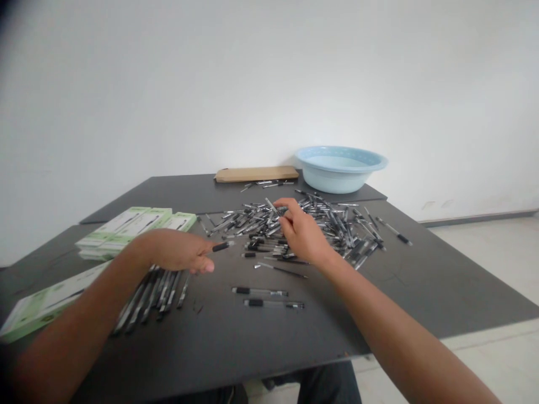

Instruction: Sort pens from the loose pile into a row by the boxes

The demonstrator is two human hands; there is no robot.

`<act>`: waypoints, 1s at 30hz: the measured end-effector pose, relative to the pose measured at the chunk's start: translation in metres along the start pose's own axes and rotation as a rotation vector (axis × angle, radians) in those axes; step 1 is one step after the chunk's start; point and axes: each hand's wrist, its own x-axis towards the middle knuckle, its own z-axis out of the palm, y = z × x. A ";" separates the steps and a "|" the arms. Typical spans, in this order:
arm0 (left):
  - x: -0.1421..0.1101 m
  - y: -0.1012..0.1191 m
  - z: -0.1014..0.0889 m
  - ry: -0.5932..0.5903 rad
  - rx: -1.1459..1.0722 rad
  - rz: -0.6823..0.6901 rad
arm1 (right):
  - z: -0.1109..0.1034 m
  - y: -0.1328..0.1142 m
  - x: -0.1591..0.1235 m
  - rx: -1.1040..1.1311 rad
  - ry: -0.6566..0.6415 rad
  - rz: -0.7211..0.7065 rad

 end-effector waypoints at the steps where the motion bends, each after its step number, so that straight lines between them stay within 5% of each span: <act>1: -0.001 -0.001 -0.001 0.009 -0.011 0.000 | 0.000 -0.002 0.004 0.165 -0.018 -0.012; 7: -0.003 -0.007 -0.001 0.027 -0.033 0.041 | 0.008 -0.020 0.027 0.989 -0.296 0.090; 10: -0.002 -0.010 0.000 0.020 -0.054 0.054 | 0.021 -0.021 0.025 1.165 -0.219 0.097; 13: -0.001 -0.013 0.000 0.017 -0.084 0.050 | 0.032 -0.019 0.012 1.220 -0.133 0.114; 18: 0.004 -0.014 0.002 -0.021 -0.110 0.071 | 0.034 -0.025 -0.004 1.273 -0.174 0.149; 30: 0.012 -0.016 0.003 -0.044 -0.119 0.077 | 0.028 -0.026 -0.002 1.289 -0.077 0.103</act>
